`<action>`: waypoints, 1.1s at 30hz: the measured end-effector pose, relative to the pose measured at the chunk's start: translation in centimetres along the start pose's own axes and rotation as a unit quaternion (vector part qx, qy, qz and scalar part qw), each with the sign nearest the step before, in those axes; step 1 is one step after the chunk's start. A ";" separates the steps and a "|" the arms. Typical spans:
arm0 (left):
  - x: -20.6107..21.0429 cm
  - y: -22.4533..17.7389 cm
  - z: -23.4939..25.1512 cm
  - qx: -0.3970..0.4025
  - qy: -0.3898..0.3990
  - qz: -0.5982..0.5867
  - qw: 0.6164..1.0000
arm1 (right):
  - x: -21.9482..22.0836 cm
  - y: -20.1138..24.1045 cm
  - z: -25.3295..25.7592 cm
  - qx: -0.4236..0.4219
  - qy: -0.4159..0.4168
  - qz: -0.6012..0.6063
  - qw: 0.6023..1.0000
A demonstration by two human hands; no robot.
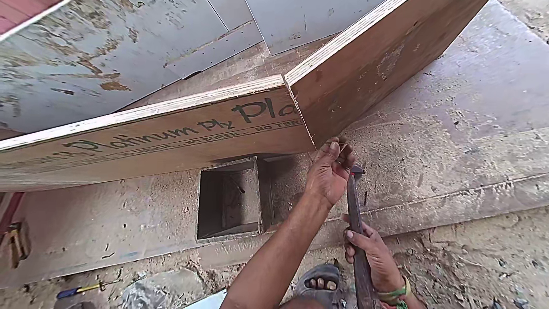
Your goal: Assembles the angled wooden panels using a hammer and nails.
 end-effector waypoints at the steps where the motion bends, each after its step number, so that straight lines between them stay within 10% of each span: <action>1: 0.6 -0.1 0.1 -0.002 0.011 -0.016 1.000 | 0.1 -0.1 0.0 0.003 0.008 0.007 1.000; 17: 0.7 -1.5 1.5 0.078 -0.089 -0.022 0.993 | 0.5 0.7 -0.1 -0.001 -0.009 -0.090 0.996; 23: 1.1 -1.6 1.7 0.098 -0.082 0.001 0.992 | 2.3 7.9 -1.9 -0.203 -0.112 -0.328 0.916; 29: 0.9 -1.6 2.0 0.121 -0.089 0.008 0.989 | 6.2 14.7 -4.7 -0.456 -0.134 -0.148 0.867; 33: 0.9 -1.8 1.8 0.129 -0.097 0.024 0.987 | 7.7 12.8 -3.7 -0.415 -0.110 -0.146 0.891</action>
Point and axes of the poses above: each hand's wrist, its own z-axis towards the middle knuckle, its own x-axis out of the palm, y = z × x, the point moved 10 cm from there along z, towards the middle knuckle
